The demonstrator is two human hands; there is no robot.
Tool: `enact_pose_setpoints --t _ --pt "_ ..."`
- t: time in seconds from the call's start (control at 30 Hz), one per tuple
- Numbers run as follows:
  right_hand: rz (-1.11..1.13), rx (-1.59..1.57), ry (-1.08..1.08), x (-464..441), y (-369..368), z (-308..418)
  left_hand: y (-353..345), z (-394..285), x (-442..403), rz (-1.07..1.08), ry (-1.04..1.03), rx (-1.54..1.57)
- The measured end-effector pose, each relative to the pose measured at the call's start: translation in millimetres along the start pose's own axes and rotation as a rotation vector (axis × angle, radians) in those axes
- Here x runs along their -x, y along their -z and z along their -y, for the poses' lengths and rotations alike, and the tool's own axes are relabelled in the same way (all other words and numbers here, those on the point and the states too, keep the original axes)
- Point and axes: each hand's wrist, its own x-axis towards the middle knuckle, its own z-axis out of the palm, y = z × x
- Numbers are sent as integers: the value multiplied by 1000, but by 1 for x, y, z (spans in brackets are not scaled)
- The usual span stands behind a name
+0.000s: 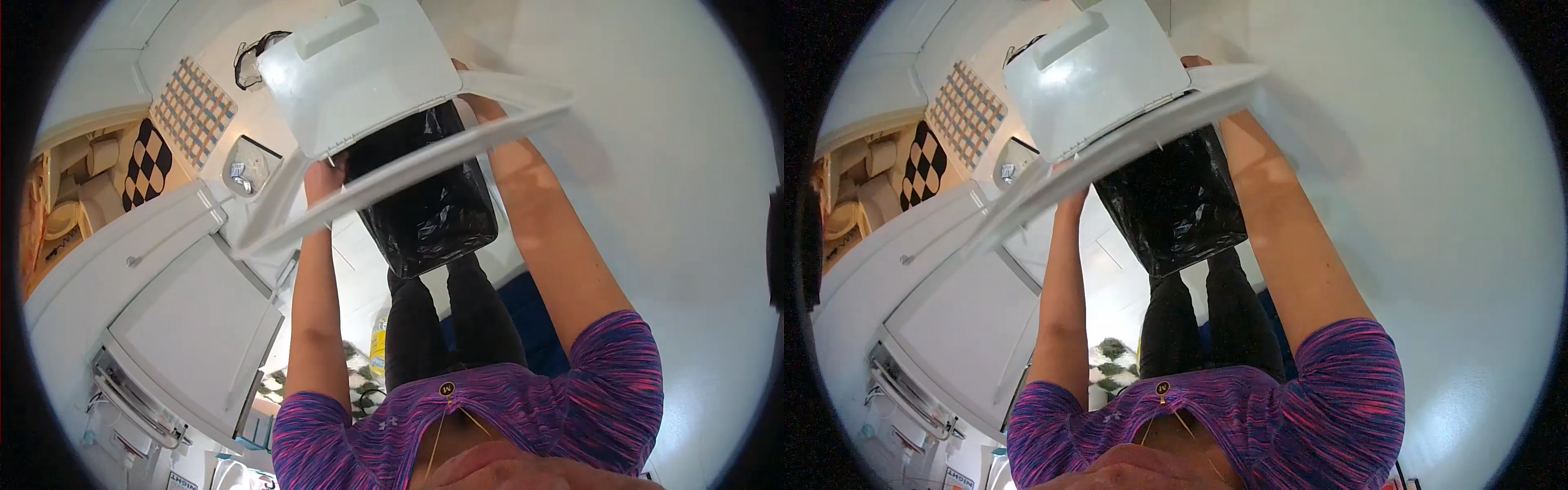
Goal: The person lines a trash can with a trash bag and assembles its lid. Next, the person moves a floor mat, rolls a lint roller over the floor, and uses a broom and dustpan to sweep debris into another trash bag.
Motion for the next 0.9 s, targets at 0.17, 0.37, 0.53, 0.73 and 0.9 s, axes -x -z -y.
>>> enact_pose_setpoints --t 0.17,0.37,0.53,0.73,0.9 --pt "67 102 -70 -7 -6 6 6 2 -24 -53 35 240" --pt "124 157 -97 -10 -12 -15 -2 10 -30 -67 50 284" --pt "160 163 -127 -8 -9 -8 -1 13 -31 -92 62 285" --pt "196 155 -144 -7 5 -2 6 9 -34 -81 99 290" --pt "284 140 -282 -12 11 1 13 -7 -31 -82 194 425"
